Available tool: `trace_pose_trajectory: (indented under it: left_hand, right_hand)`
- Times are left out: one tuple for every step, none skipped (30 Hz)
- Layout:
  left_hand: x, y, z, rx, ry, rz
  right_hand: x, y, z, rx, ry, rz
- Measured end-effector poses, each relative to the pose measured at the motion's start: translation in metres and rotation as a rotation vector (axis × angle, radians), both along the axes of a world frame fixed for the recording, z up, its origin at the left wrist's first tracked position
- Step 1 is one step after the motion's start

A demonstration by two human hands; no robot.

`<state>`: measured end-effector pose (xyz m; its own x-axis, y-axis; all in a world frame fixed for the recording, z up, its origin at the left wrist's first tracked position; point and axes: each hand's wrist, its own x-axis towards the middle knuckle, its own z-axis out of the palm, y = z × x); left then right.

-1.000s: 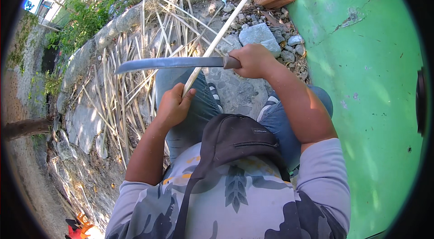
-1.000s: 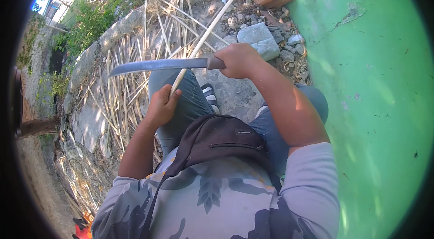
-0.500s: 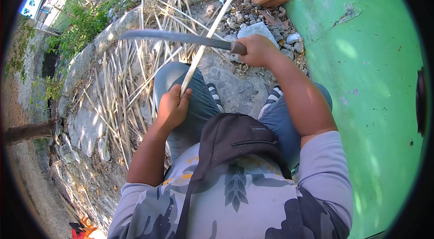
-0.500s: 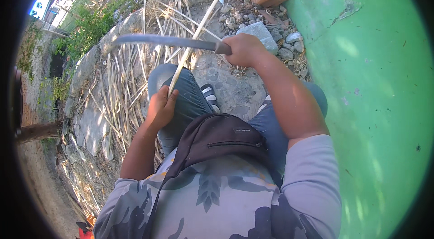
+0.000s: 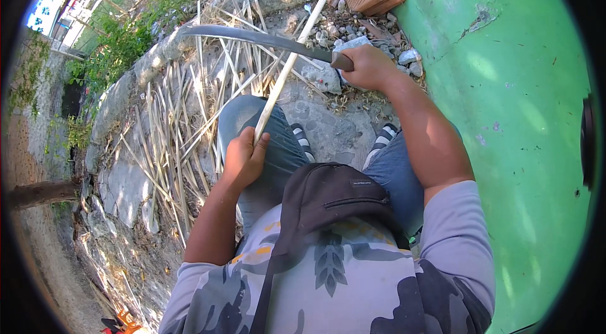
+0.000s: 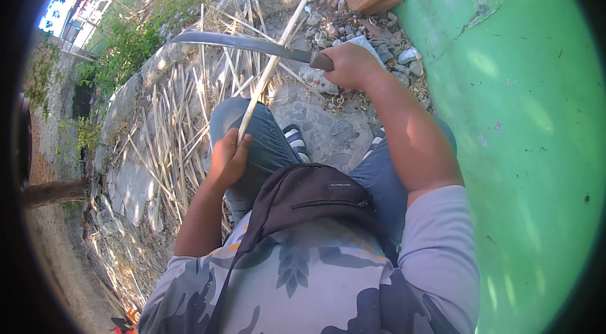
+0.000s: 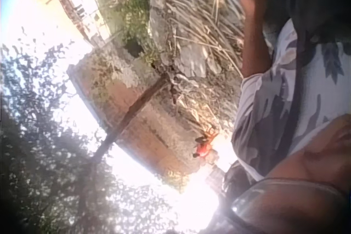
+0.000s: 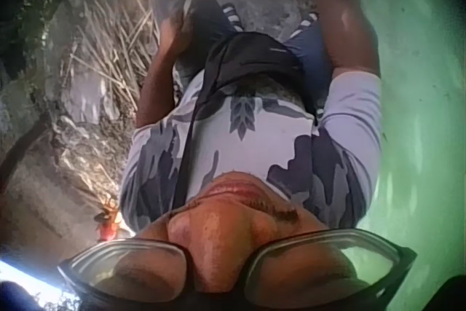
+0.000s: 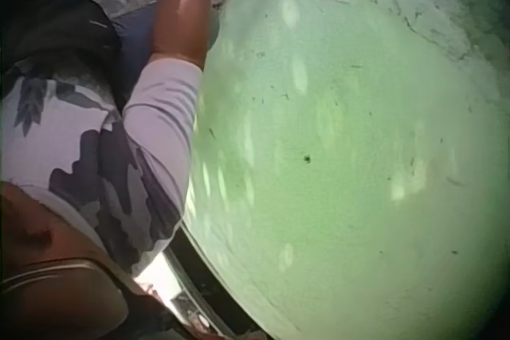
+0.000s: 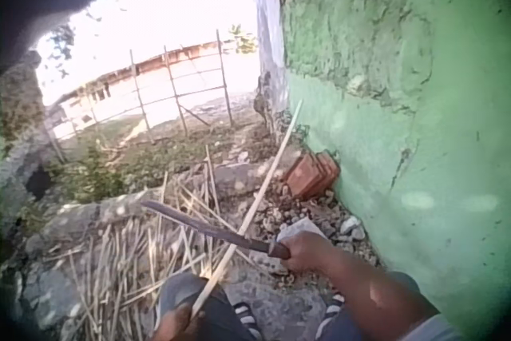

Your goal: The person shaves and scrapes bamboo sticks using a knife, holding the sticks by hand and drawing the blade along their surfaces.

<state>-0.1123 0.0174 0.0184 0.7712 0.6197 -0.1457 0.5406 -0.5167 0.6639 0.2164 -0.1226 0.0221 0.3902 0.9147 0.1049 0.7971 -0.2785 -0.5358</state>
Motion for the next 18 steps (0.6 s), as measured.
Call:
trace_pose_trajectory:
  left_hand:
    - [-0.001,0.000,-0.001,0.012,0.010,-0.015]
    - [-0.002,-0.001,0.000,0.013,0.010,-0.016]
    - [-0.003,-0.003,0.002,0.006,0.001,-0.012]
    - [-0.004,-0.004,0.004,-0.002,-0.010,-0.008]
    - [-0.004,-0.004,0.005,-0.003,-0.009,-0.007]
    - [-0.004,-0.004,0.006,-0.009,-0.004,-0.013]
    - [-0.005,-0.006,0.008,-0.019,0.002,-0.027]
    - [-0.005,-0.004,0.007,-0.017,-0.002,-0.026]
    - [-0.005,-0.003,0.005,0.003,0.002,-0.039]
    - [-0.002,-0.002,0.003,0.023,0.003,-0.056]
    - [-0.001,-0.002,0.004,0.025,0.000,-0.057]
    - [0.000,-0.002,0.005,0.019,0.009,-0.056]
    - [0.002,-0.001,0.005,0.014,0.019,-0.056]
    - [0.002,0.000,0.005,0.015,0.021,-0.054]
    - [0.001,0.001,0.006,0.011,0.034,-0.053]
    - [0.001,0.000,0.006,0.005,0.047,-0.057]
    - [-0.001,0.000,0.009,0.004,0.052,-0.057]
    - [-0.002,-0.001,0.012,0.019,0.052,-0.065]
  right_hand:
    - [-0.006,0.001,0.001,0.036,-0.011,0.048]
    - [-0.015,0.002,0.001,0.037,-0.011,0.047]
    - [-0.026,0.004,0.002,0.011,-0.051,0.108]
    - [-0.034,0.007,0.004,-0.016,-0.091,0.170]
    - [-0.039,0.008,0.013,-0.125,-0.169,0.176]
    - [-0.033,0.008,0.012,-0.125,-0.169,0.179]
    - [-0.021,0.003,0.012,-0.140,-0.103,0.137]
    - [-0.009,0.001,0.013,-0.149,-0.041,0.099]
    - [-0.002,-0.002,0.008,-0.148,-0.045,0.099]
    - [0.006,-0.005,-0.002,-0.078,0.037,0.006]
    - [0.009,-0.005,-0.007,-0.007,0.122,-0.084]
    - [0.009,-0.004,-0.013,-0.005,0.119,-0.086]
    - [0.004,-0.001,-0.016,0.030,0.079,-0.016]
    - [-0.008,0.003,-0.015,0.063,0.041,0.059]
    - [-0.019,0.005,-0.012,0.004,0.017,0.110]
    - [-0.028,0.006,-0.005,0.001,0.020,0.106]
    - [-0.036,0.008,0.001,-0.048,-0.090,0.176]
    - [-0.040,0.009,0.008,-0.097,-0.200,0.246]
